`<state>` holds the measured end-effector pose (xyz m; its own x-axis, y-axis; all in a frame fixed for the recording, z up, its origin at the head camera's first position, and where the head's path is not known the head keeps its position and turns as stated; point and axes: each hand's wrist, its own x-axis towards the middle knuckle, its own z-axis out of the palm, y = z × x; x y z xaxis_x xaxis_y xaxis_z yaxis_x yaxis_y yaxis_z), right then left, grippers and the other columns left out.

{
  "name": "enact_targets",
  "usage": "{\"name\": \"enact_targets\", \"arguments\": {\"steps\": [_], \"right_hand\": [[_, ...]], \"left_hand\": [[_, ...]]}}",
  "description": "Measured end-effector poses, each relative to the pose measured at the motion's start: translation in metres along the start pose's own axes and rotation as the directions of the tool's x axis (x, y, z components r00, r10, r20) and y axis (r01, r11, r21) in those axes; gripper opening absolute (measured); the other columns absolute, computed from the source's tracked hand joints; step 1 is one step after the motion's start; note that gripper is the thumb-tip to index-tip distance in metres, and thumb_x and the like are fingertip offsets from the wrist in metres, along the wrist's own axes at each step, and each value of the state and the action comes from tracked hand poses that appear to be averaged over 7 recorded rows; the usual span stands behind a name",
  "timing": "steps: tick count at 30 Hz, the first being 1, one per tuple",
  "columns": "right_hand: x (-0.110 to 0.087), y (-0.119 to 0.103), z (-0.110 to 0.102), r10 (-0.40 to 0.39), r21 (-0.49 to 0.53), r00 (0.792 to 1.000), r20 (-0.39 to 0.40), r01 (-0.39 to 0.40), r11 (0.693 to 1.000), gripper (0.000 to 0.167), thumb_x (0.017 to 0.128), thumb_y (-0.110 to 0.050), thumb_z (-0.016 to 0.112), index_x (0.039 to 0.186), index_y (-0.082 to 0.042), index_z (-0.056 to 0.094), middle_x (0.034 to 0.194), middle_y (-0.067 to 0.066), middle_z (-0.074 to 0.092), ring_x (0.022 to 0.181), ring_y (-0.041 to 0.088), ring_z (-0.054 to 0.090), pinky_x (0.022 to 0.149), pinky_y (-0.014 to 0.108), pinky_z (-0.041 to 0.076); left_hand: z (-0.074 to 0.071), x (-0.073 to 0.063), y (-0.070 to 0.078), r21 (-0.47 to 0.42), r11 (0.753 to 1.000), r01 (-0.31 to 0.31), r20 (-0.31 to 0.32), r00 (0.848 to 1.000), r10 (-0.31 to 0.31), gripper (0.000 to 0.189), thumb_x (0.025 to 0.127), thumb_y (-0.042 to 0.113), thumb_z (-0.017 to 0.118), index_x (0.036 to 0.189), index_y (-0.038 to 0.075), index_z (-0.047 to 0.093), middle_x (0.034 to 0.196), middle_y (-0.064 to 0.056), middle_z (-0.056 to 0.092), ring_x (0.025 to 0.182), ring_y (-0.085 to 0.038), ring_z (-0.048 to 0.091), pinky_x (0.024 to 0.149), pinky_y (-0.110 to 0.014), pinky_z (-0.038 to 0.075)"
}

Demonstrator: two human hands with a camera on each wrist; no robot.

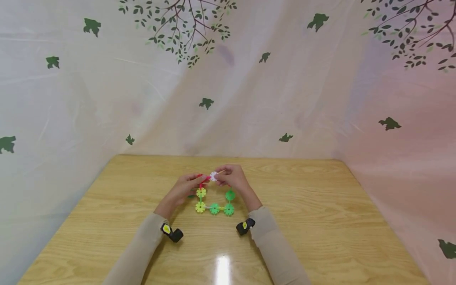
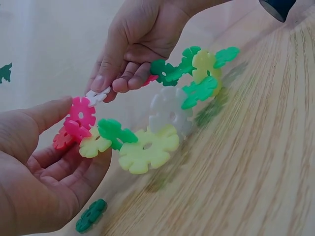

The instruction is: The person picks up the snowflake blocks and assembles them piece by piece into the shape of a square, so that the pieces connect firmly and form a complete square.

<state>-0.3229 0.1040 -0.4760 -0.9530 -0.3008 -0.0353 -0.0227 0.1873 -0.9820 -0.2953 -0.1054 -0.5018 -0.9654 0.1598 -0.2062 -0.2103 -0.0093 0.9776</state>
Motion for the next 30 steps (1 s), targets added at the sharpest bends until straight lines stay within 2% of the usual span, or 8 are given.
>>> {"name": "enact_targets", "arguments": {"steps": [6,11,17,25,30], "right_hand": [[0.0002,-0.0015,-0.0002,-0.02,0.009,1.0,-0.003,0.02,1.0,0.025,0.092,-0.004,0.074,0.115,0.007,0.071,0.086,0.014,0.077,0.07,0.022,0.074,0.073,0.044,0.063],[0.0,0.0002,-0.0017,-0.04,0.025,0.999,0.007,0.04,0.999,0.024,0.091,-0.004,0.075,0.113,0.007,0.072,0.084,0.01,0.077,0.07,0.021,0.074,0.073,0.043,0.063],[0.0008,0.0045,-0.0031,-0.065,0.049,0.998,0.02,0.064,0.997,0.023,0.091,-0.003,0.075,0.111,0.009,0.071,0.083,0.008,0.077,0.067,0.014,0.073,0.069,0.037,0.063],[0.0012,0.0054,-0.0002,-0.069,0.069,0.997,0.02,0.068,0.995,0.021,0.091,-0.002,0.075,0.108,0.009,0.071,0.081,0.005,0.077,0.068,0.014,0.074,0.076,0.051,0.062],[0.0022,0.0031,0.0015,-0.062,0.102,0.998,0.025,0.059,0.993,0.021,0.091,0.0,0.073,0.108,0.012,0.069,0.08,0.005,0.076,0.067,0.013,0.073,0.071,0.042,0.064]], "left_hand": [[-0.0009,-0.0011,0.0024,-0.015,1.0,-0.012,-0.014,1.0,0.012,0.034,0.098,0.027,0.07,0.119,0.0,0.069,0.119,-0.02,0.073,0.095,-0.015,0.073,0.076,-0.025,0.057],[-0.0007,-0.0013,0.0038,-0.018,1.0,-0.008,-0.013,1.0,0.008,0.032,0.098,0.026,0.071,0.118,0.001,0.07,0.11,-0.01,0.076,0.098,-0.016,0.073,0.086,-0.029,0.058],[-0.0006,0.0,0.0028,-0.032,0.999,-0.018,-0.007,1.0,0.017,0.03,0.096,0.023,0.073,0.116,0.0,0.072,0.097,-0.003,0.077,0.092,-0.014,0.071,0.08,-0.025,0.056],[-0.0034,0.0038,0.0025,-0.054,0.998,-0.014,-0.016,1.0,0.014,0.032,0.094,0.023,0.075,0.113,-0.002,0.073,0.095,-0.003,0.078,0.089,-0.011,0.07,0.08,-0.023,0.056],[-0.0033,0.0062,0.0043,-0.063,0.998,-0.012,-0.016,1.0,0.011,0.034,0.093,0.023,0.076,0.114,-0.004,0.072,0.095,-0.004,0.078,0.088,-0.011,0.069,0.078,-0.023,0.055]]}}
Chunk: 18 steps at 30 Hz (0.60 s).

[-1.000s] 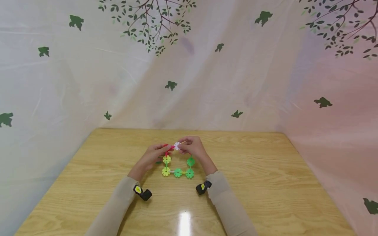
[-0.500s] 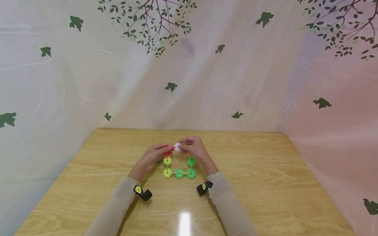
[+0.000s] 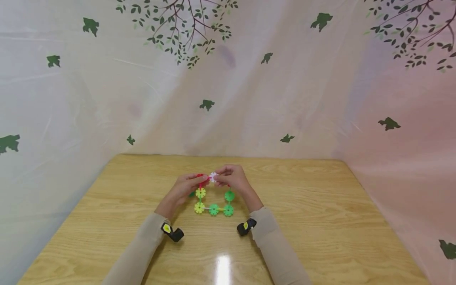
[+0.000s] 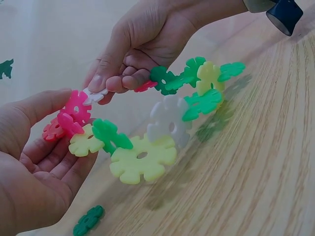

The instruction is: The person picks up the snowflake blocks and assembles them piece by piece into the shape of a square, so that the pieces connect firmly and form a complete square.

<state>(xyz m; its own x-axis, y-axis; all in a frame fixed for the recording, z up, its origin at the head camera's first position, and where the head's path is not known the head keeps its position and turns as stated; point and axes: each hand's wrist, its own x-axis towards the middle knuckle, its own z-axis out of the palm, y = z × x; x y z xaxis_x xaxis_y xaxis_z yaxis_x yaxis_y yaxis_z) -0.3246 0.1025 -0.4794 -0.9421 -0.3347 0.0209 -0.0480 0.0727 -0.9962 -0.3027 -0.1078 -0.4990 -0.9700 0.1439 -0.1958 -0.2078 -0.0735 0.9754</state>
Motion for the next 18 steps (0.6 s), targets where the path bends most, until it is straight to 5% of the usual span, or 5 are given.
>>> {"name": "enact_targets", "arguments": {"steps": [6,18], "right_hand": [[-0.001,-0.003,0.002,0.008,0.019,1.0,-0.002,-0.008,1.0,0.022,0.091,0.003,0.072,0.11,0.014,0.067,0.08,0.004,0.075,0.066,0.012,0.072,0.067,0.032,0.063],[-0.002,-0.004,0.01,-0.034,-0.035,0.999,0.043,0.036,0.999,0.02,0.092,0.002,0.071,0.108,0.012,0.066,0.081,0.004,0.075,0.07,0.013,0.073,0.073,0.042,0.064]], "left_hand": [[-0.001,0.0,0.002,0.015,1.0,0.0,0.0,1.0,0.0,0.033,0.093,0.023,0.076,0.113,-0.003,0.072,0.093,-0.001,0.078,0.087,-0.01,0.07,0.078,-0.023,0.055],[-0.017,-0.006,0.011,0.064,0.998,-0.001,0.083,0.997,-0.004,0.028,0.096,0.02,0.072,0.111,-0.004,0.072,0.09,0.003,0.073,0.086,-0.01,0.069,0.079,-0.022,0.057]]}}
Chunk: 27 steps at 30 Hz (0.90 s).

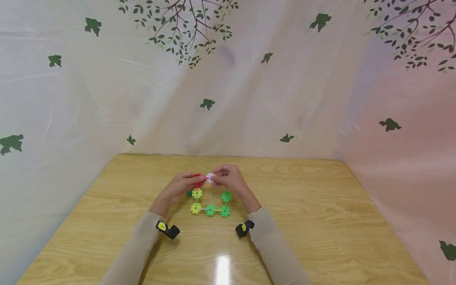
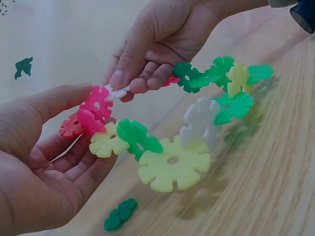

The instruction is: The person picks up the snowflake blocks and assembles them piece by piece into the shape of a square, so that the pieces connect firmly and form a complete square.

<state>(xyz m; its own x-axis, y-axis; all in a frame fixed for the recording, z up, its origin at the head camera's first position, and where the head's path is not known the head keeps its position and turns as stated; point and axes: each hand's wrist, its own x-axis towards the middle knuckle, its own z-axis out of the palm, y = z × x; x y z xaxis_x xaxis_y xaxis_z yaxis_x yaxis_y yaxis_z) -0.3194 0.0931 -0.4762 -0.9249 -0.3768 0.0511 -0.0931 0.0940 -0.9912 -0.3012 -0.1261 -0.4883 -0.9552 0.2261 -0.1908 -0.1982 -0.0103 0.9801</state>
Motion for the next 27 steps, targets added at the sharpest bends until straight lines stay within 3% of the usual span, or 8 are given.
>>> {"name": "enact_targets", "arguments": {"steps": [5,9,11,16,20,23,27], "right_hand": [[-0.001,-0.003,0.004,0.004,-0.058,1.0,0.024,-0.002,0.998,0.022,0.092,-0.003,0.074,0.11,0.007,0.069,0.086,0.009,0.077,0.073,0.015,0.074,0.072,0.045,0.063],[-0.002,-0.006,0.005,-0.01,-0.079,0.999,0.049,0.014,0.997,0.024,0.092,-0.004,0.073,0.113,0.007,0.069,0.095,0.021,0.076,0.077,0.018,0.075,0.08,0.054,0.061],[-0.002,-0.008,0.004,-0.023,-0.086,0.998,0.058,0.028,0.996,0.026,0.093,-0.005,0.073,0.115,0.009,0.068,0.098,0.024,0.075,0.079,0.02,0.075,0.079,0.05,0.062],[-0.001,-0.013,-0.001,-0.052,-0.105,0.999,-0.003,0.051,0.993,0.032,0.094,-0.007,0.073,0.117,0.013,0.065,0.094,0.015,0.075,0.078,0.016,0.073,0.072,0.033,0.062],[0.003,-0.014,-0.001,-0.058,-0.147,0.998,-0.019,0.055,0.988,0.029,0.093,-0.008,0.074,0.115,0.011,0.068,0.093,0.012,0.075,0.075,0.01,0.069,0.075,0.042,0.062],[0.009,-0.013,0.004,-0.082,-0.261,0.996,0.034,0.088,0.961,0.024,0.092,-0.011,0.076,0.109,0.005,0.073,0.094,0.012,0.076,0.076,0.009,0.066,0.076,0.04,0.061],[0.016,-0.008,0.016,-0.144,-0.416,0.983,0.116,0.18,0.891,0.018,0.089,-0.013,0.08,0.1,0.0,0.078,0.094,0.012,0.077,0.084,0.016,0.068,0.075,0.029,0.056]], "left_hand": [[-0.008,-0.004,0.003,-0.002,1.0,0.003,0.032,0.999,-0.003,0.022,0.096,0.016,0.071,0.109,-0.002,0.071,0.087,0.004,0.073,0.084,-0.008,0.068,0.078,-0.021,0.056],[-0.015,-0.005,0.005,-0.007,1.0,0.003,0.029,1.0,-0.003,0.021,0.096,0.013,0.07,0.11,-0.002,0.071,0.086,0.005,0.073,0.083,-0.008,0.068,0.078,-0.021,0.056],[-0.02,-0.005,0.005,-0.001,1.0,0.0,0.028,1.0,0.0,0.023,0.097,0.013,0.07,0.113,-0.003,0.07,0.089,0.005,0.073,0.087,-0.009,0.069,0.081,-0.021,0.057],[-0.03,-0.009,0.005,0.044,0.999,0.007,0.015,1.0,-0.007,0.03,0.096,0.017,0.071,0.118,-0.004,0.069,0.095,0.005,0.075,0.103,-0.02,0.07,0.089,-0.025,0.056],[-0.041,-0.013,0.005,0.074,0.997,0.024,-0.003,1.0,-0.024,0.034,0.096,0.02,0.071,0.121,-0.004,0.068,0.098,0.004,0.075,0.109,-0.026,0.067,0.093,-0.028,0.055],[-0.051,-0.016,0.005,0.107,0.994,0.03,-0.014,1.0,-0.028,0.036,0.097,0.023,0.071,0.123,-0.003,0.067,0.101,0.004,0.074,0.11,-0.025,0.067,0.097,-0.03,0.054],[-0.061,-0.02,0.004,0.129,0.991,0.032,-0.016,0.999,-0.03,0.038,0.099,0.026,0.069,0.124,-0.002,0.067,0.104,0.003,0.073,0.11,-0.021,0.067,0.099,-0.031,0.053]]}}
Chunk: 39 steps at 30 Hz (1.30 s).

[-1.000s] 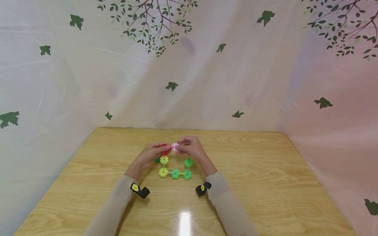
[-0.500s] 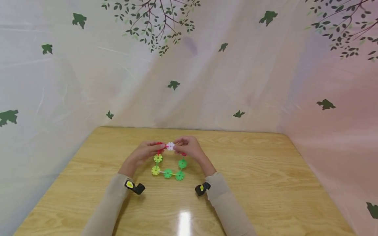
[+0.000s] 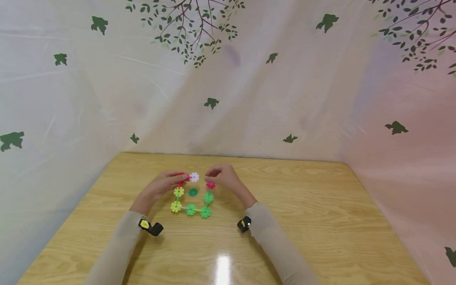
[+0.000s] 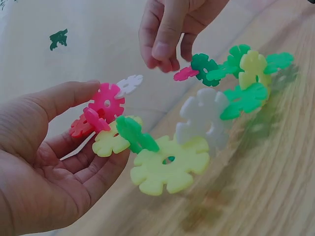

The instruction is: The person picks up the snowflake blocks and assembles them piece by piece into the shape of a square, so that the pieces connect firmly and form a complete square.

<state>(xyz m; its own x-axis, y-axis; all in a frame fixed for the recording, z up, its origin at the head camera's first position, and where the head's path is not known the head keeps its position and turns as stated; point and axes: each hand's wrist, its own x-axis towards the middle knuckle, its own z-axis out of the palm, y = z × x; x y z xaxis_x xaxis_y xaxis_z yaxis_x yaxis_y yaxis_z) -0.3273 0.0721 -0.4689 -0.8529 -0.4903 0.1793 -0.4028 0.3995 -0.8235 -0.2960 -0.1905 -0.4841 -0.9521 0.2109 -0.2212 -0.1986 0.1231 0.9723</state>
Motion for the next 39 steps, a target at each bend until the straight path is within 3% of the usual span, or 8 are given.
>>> {"name": "enact_targets", "arguments": {"steps": [3,6,12,17,23,28,35,39], "right_hand": [[0.005,0.001,0.01,0.005,-0.082,0.999,0.048,-0.001,0.997,0.017,0.086,-0.016,0.082,0.097,-0.003,0.079,0.095,0.009,0.077,0.091,0.02,0.067,0.079,0.029,0.054],[0.01,0.002,0.021,0.058,-0.155,0.992,0.108,-0.041,0.987,0.02,0.085,-0.02,0.085,0.099,-0.007,0.079,0.098,0.004,0.077,0.093,0.017,0.064,0.082,0.028,0.054],[0.016,-0.001,0.036,0.095,-0.23,0.976,0.196,-0.048,0.972,0.026,0.08,-0.024,0.088,0.097,-0.008,0.079,0.088,0.002,0.073,0.075,0.011,0.056,0.066,0.024,0.048],[0.019,-0.002,0.045,0.082,-0.3,0.978,0.193,-0.021,0.954,0.024,0.078,-0.027,0.089,0.094,-0.011,0.08,0.077,-0.003,0.067,0.07,0.008,0.052,0.061,0.021,0.042],[0.037,0.008,0.046,0.058,-0.346,0.986,0.159,0.0,0.938,0.024,0.077,-0.029,0.09,0.093,-0.014,0.081,0.08,-0.002,0.066,0.073,0.009,0.05,0.061,0.021,0.038],[0.05,0.014,0.043,0.059,-0.374,0.986,0.154,0.003,0.927,0.024,0.077,-0.027,0.09,0.092,-0.012,0.08,0.081,-0.001,0.067,0.075,0.009,0.053,0.063,0.021,0.042],[0.068,0.027,0.031,0.113,-0.298,0.976,0.185,-0.054,0.953,0.023,0.08,-0.014,0.087,0.094,-0.005,0.069,0.087,0.004,0.064,0.077,0.014,0.055,0.067,0.025,0.047],[0.079,0.035,0.023,0.084,-0.26,0.979,0.185,-0.034,0.965,0.016,0.084,-0.006,0.082,0.089,-0.002,0.067,0.088,0.007,0.067,0.078,0.013,0.057,0.068,0.024,0.049]], "left_hand": [[-0.005,-0.002,-0.002,0.008,1.0,0.004,-0.004,1.0,-0.004,0.039,0.1,0.027,0.068,0.125,-0.003,0.066,0.104,0.002,0.073,0.108,-0.019,0.068,0.098,-0.03,0.054],[-0.008,-0.005,-0.004,0.012,1.0,0.009,-0.012,1.0,-0.009,0.039,0.1,0.027,0.067,0.124,-0.003,0.066,0.105,0.001,0.072,0.105,-0.016,0.068,0.097,-0.028,0.055],[-0.01,-0.007,-0.006,-0.003,1.0,0.008,-0.007,1.0,-0.008,0.036,0.1,0.025,0.067,0.124,-0.003,0.067,0.106,0.001,0.073,0.104,-0.014,0.067,0.098,-0.028,0.054],[-0.011,-0.007,-0.006,0.003,1.0,0.011,-0.003,1.0,-0.011,0.037,0.1,0.027,0.067,0.124,-0.002,0.067,0.106,0.002,0.073,0.106,-0.015,0.068,0.098,-0.027,0.054],[-0.017,0.017,-0.008,0.0,1.0,-0.018,0.006,1.0,0.018,0.038,0.101,0.026,0.066,0.125,-0.003,0.066,0.104,0.003,0.074,0.107,-0.016,0.068,0.093,-0.024,0.055],[-0.02,0.036,-0.01,0.0,0.999,-0.042,0.011,0.999,0.042,0.039,0.1,0.027,0.068,0.123,-0.004,0.067,0.104,0.002,0.074,0.103,-0.014,0.068,0.09,-0.022,0.055],[-0.022,0.064,-0.012,-0.001,0.998,-0.063,0.003,0.998,0.063,0.04,0.098,0.028,0.07,0.122,-0.003,0.067,0.105,0.0,0.074,0.102,-0.016,0.068,0.088,-0.022,0.055],[-0.021,0.08,-0.013,-0.009,0.995,-0.097,0.021,0.995,0.097,0.039,0.1,0.025,0.068,0.125,-0.005,0.066,0.101,0.002,0.074,0.098,-0.014,0.068,0.084,-0.021,0.055]]}}
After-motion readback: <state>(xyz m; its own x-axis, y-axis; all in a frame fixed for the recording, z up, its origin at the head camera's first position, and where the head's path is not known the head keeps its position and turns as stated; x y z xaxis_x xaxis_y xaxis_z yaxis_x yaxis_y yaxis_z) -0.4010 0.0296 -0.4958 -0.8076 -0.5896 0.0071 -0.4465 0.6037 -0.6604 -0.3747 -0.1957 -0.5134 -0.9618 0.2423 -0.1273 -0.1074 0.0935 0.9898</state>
